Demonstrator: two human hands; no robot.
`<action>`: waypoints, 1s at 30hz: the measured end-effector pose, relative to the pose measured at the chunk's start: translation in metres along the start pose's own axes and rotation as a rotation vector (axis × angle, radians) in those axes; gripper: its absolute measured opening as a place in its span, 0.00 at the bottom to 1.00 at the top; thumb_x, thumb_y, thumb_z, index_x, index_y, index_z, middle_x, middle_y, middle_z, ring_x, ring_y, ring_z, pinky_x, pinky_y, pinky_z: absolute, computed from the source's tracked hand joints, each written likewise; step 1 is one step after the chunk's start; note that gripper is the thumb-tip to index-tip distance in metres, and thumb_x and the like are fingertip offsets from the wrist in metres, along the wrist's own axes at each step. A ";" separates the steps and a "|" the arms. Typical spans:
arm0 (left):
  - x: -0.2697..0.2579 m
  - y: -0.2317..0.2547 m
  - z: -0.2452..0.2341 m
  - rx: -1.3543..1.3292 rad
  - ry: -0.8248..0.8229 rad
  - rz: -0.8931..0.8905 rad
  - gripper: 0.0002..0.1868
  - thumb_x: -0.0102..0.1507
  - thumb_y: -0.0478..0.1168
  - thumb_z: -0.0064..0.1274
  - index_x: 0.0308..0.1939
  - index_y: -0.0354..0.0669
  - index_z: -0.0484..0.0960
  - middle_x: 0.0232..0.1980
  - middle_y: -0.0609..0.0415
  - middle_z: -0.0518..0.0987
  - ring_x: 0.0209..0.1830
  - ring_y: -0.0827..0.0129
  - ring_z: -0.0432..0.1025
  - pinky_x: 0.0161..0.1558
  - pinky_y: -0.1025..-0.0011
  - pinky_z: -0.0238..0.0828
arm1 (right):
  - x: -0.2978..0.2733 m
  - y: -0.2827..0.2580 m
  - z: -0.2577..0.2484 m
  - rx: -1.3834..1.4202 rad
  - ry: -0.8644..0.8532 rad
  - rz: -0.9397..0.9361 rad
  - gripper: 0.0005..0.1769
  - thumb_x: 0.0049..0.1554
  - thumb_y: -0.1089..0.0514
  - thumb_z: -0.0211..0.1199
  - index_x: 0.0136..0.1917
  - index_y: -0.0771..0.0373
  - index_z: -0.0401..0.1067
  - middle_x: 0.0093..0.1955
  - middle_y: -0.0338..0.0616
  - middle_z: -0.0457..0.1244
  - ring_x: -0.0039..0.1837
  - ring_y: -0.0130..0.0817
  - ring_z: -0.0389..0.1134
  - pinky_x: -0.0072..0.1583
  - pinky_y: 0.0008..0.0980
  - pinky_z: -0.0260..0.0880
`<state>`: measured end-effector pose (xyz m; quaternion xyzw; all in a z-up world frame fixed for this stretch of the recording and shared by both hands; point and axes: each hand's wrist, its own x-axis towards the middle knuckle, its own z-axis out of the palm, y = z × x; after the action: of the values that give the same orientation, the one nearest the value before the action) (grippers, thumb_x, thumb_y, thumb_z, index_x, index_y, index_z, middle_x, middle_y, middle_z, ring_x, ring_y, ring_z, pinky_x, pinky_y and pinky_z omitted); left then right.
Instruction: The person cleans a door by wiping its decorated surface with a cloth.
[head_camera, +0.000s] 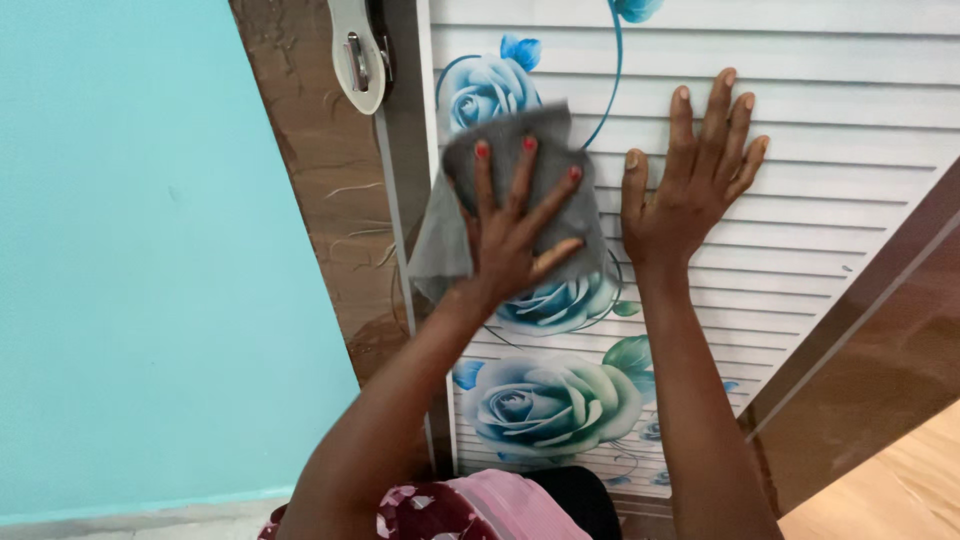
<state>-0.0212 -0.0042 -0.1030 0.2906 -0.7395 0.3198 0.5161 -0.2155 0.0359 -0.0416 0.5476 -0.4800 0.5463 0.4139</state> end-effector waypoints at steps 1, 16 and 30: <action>0.024 -0.007 0.001 -0.122 0.097 0.003 0.41 0.69 0.73 0.51 0.81 0.79 0.50 0.87 0.60 0.33 0.85 0.39 0.21 0.79 0.26 0.26 | 0.000 0.001 0.000 -0.005 0.000 -0.004 0.29 0.73 0.43 0.50 0.83 0.50 0.56 0.88 0.45 0.44 0.89 0.47 0.38 0.85 0.60 0.30; 0.097 0.063 -0.047 -0.128 -0.325 -0.227 0.53 0.59 0.56 0.55 0.85 0.60 0.47 0.84 0.38 0.24 0.77 0.27 0.09 0.64 0.19 0.06 | 0.004 -0.012 -0.088 0.919 0.188 0.276 0.23 0.72 0.50 0.50 0.78 0.56 0.62 0.81 0.47 0.56 0.83 0.43 0.54 0.86 0.48 0.51; 0.117 0.059 -0.084 -0.844 -0.319 -0.410 0.44 0.71 0.70 0.19 0.84 0.50 0.45 0.88 0.46 0.29 0.86 0.40 0.21 0.75 0.30 0.32 | -0.070 -0.098 -0.039 0.832 -0.013 0.153 0.20 0.73 0.56 0.44 0.74 0.67 0.59 0.73 0.55 0.56 0.78 0.45 0.56 0.77 0.44 0.55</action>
<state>-0.0523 0.0862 0.0199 0.2411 -0.8019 -0.1643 0.5214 -0.1231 0.0983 -0.1021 0.6341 -0.2606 0.7193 0.1129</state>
